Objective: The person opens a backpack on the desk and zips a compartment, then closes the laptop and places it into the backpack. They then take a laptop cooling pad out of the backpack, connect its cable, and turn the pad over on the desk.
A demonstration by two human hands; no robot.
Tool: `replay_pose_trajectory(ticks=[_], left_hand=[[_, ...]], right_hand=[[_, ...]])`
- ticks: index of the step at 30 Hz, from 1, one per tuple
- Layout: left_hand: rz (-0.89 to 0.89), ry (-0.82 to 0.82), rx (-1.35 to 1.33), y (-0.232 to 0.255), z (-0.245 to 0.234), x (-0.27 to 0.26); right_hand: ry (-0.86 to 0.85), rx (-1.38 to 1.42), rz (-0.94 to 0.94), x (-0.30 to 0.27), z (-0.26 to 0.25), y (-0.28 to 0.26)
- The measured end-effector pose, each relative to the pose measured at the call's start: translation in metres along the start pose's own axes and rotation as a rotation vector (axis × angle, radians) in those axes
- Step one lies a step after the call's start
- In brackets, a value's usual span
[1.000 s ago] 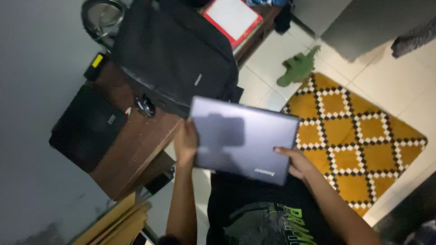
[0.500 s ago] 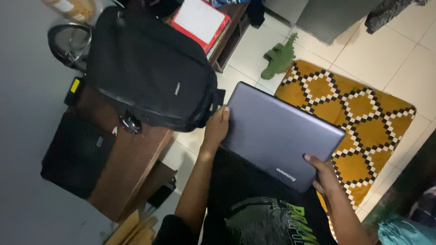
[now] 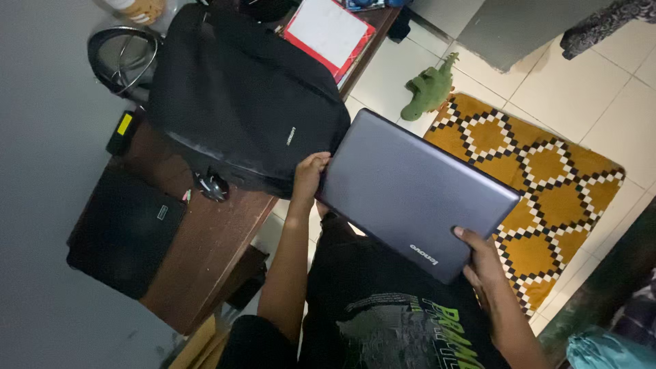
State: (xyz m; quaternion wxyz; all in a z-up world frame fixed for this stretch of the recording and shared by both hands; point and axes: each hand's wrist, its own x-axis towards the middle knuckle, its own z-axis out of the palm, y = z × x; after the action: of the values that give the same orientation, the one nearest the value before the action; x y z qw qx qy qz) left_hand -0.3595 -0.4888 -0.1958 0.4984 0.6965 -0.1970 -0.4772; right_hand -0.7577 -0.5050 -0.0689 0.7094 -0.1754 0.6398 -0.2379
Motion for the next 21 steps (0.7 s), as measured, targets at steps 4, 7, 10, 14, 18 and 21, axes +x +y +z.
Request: replay_pose_trajectory(ticks=[4, 7, 10, 14, 18, 21], left_hand=[[-0.384, -0.031, -0.308, 0.002, -0.006, -0.017], [-0.584, -0.064, -0.632, 0.017, -0.01, -0.038], [-0.501, 0.058, -0.906, 0.026, -0.001, -0.058], [-0.38, 0.242, -1.259, 0.031, 0.013, -0.075], [-0.393, 0.376, -1.453, 0.024, 0.022, -0.081], [-0.248, 0.214, -1.387, 0.012, 0.019, -0.079]], right_hand=[[-0.088, 0.052, -0.088, 0.005, 0.002, 0.006], [-0.073, 0.073, -0.107, 0.008, -0.003, 0.011], [-0.072, 0.063, -0.094, 0.006, -0.013, 0.014], [-0.076, 0.082, -0.093, 0.014, -0.016, 0.013], [-0.045, 0.06, -0.06, 0.018, -0.029, 0.015], [-0.078, 0.085, -0.079, 0.025, -0.035, 0.014]])
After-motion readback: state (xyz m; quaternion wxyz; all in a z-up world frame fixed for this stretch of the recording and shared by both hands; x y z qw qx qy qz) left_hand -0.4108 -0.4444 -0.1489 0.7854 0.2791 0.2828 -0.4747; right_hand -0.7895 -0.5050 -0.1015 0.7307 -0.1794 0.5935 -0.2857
